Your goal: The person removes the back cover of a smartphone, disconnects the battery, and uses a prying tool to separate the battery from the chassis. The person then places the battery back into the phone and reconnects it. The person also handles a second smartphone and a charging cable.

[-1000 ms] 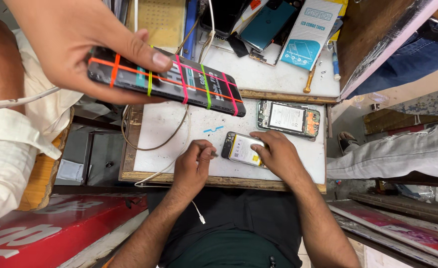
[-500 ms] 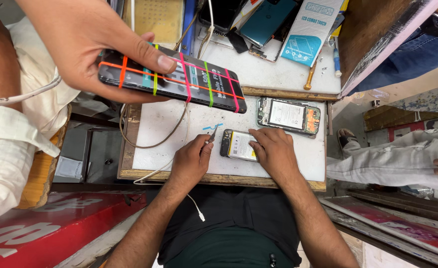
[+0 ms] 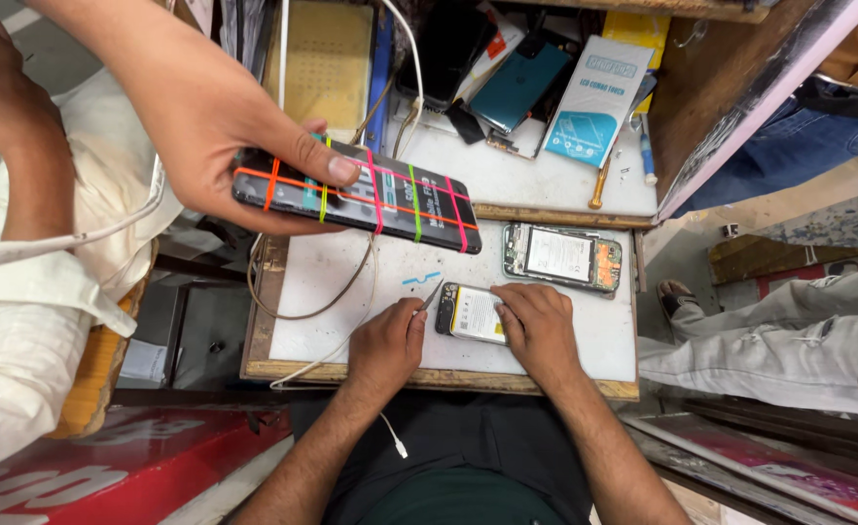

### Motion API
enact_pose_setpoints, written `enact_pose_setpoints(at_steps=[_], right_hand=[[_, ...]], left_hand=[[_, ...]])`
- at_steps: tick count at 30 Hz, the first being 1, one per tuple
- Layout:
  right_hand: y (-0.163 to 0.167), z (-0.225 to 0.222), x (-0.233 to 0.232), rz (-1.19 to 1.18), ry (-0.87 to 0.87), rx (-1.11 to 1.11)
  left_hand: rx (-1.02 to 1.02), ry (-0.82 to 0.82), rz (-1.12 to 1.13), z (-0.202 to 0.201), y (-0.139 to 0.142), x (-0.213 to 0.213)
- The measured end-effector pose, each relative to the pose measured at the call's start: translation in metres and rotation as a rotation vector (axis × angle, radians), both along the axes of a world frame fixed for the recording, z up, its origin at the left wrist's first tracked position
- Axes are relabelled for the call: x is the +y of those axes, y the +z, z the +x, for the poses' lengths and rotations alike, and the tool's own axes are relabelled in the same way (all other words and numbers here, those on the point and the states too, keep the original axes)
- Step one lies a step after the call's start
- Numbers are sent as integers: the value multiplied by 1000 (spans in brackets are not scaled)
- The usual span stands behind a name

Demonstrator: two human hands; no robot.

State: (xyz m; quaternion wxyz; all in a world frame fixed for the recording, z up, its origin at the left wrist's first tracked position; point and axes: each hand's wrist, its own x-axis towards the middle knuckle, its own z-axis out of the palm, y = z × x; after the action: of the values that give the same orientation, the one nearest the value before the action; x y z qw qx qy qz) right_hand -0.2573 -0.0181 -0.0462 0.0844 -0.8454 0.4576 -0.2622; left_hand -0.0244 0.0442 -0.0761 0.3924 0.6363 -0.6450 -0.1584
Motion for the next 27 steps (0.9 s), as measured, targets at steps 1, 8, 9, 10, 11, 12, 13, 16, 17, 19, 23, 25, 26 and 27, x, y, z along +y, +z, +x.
enact_pose_setpoints(at_steps=[1,8,9,10,11,12,13,16,17,19,23,25,26,27], right_hand=[[0,0,1,2,-1,-3],[-5,0,2,27,-14,-31],[-5,-1,2,38,-15,-40],[-4,-1,2,49,-18,-49],[-4,-1,2,62,-22,-59],[-4,-1,2,77,-22,-58],[-3,-1,2,91,-24,-56],[-3,-2,-1,51,-14,-74],[-3,-2,0,38,-9,-79],[-4,-3,0,73,-24,-78],[-5,-4,0,88,-27,-77],[-4,-4,0,88,-24,-81],[-4,-4,0,88,-21,-83],[-4,-4,0,87,-23,-83]], left_hand=[[-7,-1,16,0,0,0],[-15,10,25,0,-4,2],[-9,6,13,1,-4,3],[-4,0,1,1,-4,3],[0,-7,-9,1,-4,4],[-4,-10,41,1,-5,4],[-7,-15,89,1,-4,4],[-21,-17,57,1,-5,2],[-22,-16,31,0,-5,2],[-22,-7,9,0,-7,2],[-9,-6,-17,0,-10,3],[-13,-5,-8,0,-11,3],[-15,-4,-2,0,-11,3],[-14,-4,3,0,-11,3]])
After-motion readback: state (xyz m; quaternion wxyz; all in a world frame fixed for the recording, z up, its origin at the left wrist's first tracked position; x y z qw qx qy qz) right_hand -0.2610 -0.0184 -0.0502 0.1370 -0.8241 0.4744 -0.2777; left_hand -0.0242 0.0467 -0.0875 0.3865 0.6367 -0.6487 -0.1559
